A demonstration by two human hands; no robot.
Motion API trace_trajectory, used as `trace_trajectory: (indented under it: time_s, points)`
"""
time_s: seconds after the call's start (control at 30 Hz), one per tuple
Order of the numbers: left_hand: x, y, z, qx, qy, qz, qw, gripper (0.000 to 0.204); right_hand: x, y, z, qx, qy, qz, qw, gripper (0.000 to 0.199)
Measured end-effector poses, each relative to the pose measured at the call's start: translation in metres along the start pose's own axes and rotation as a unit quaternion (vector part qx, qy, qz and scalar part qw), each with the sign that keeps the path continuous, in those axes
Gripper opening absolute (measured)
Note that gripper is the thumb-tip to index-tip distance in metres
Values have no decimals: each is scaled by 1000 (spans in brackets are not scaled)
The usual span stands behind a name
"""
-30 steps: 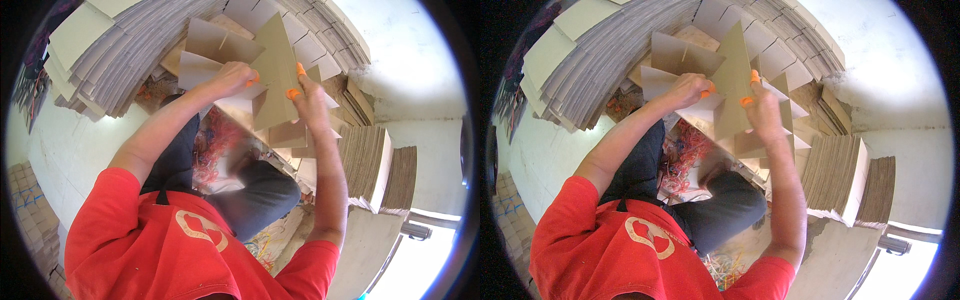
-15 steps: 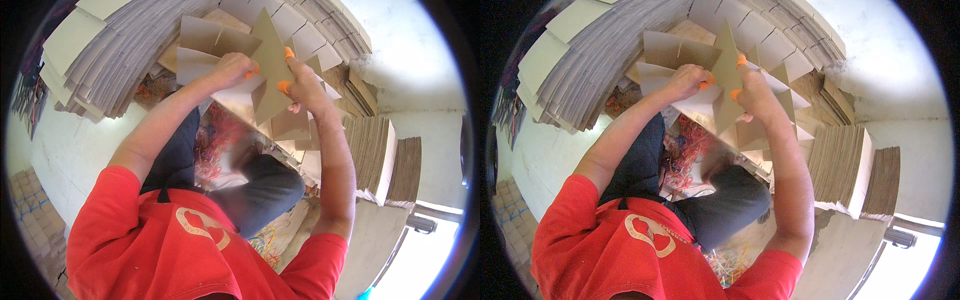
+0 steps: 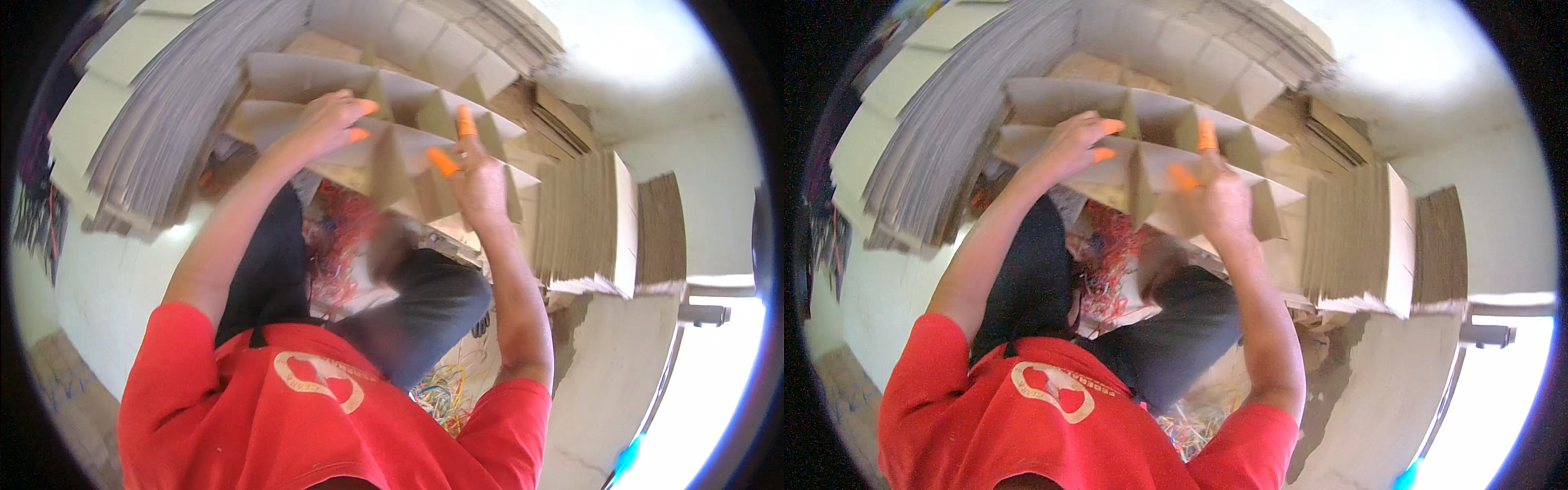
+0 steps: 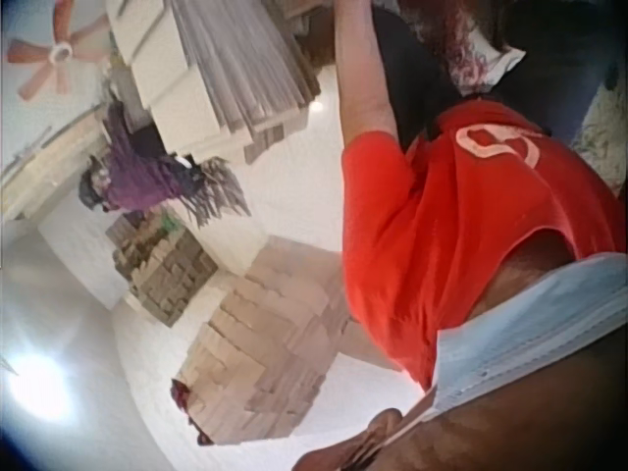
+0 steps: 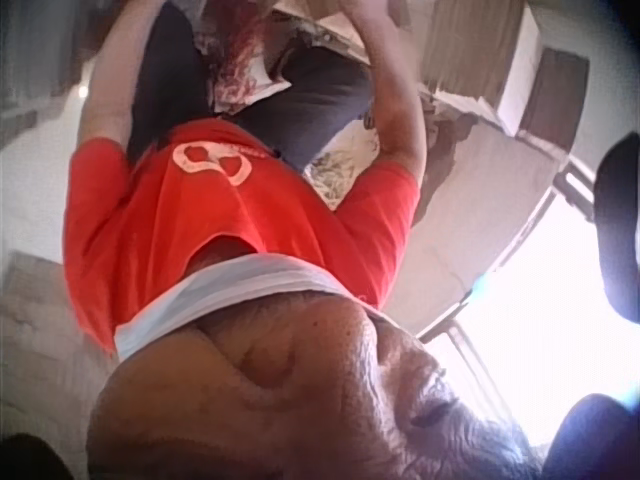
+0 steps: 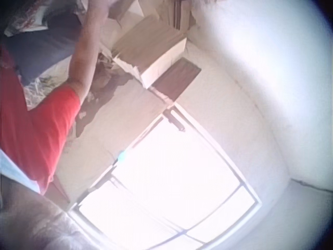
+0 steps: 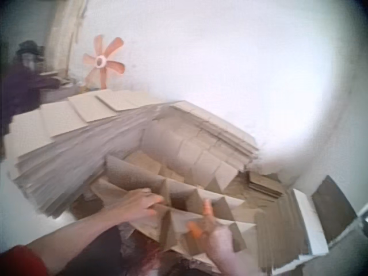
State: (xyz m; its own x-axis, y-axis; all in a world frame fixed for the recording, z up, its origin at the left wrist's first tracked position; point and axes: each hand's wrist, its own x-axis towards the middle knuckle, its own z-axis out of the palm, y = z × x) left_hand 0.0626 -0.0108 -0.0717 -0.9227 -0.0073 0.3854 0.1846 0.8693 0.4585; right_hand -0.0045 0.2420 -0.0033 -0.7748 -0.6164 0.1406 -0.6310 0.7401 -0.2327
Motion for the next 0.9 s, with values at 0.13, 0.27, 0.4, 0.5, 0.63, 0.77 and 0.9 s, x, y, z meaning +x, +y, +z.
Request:
trace_trajectory:
  time_s: [0.13, 0.27, 0.4, 0.5, 0.63, 0.77, 0.9]
  points:
    - [-16, -7, -16, -1, 56, 44, 997, 54, -26, 116, -58, -237, 226, 59, 943, 74]
    - [-30, -16, -23, 45, 73, 17, 996, 59, -77, 220, -122, -363, 187, 285, 867, 80]
    - [-31, -17, -26, 46, 69, -4, 997, 58, -119, 310, -179, -275, 33, 382, 882, 57]
    - [-36, -28, -30, 44, 59, -30, 997, 58, -123, 315, -179, -195, 61, 298, 932, 36]
    - [-31, -20, -34, 32, 45, -50, 997, 56, -127, 339, -180, -237, 51, 322, 915, 32]
    - [-34, -24, -33, 59, 48, -17, 997, 54, -123, 331, -155, -295, 13, 349, 889, 30]
    - [-32, -23, -30, 60, 46, -9, 997, 52, -113, 294, -135, -392, 35, 278, 876, 18]
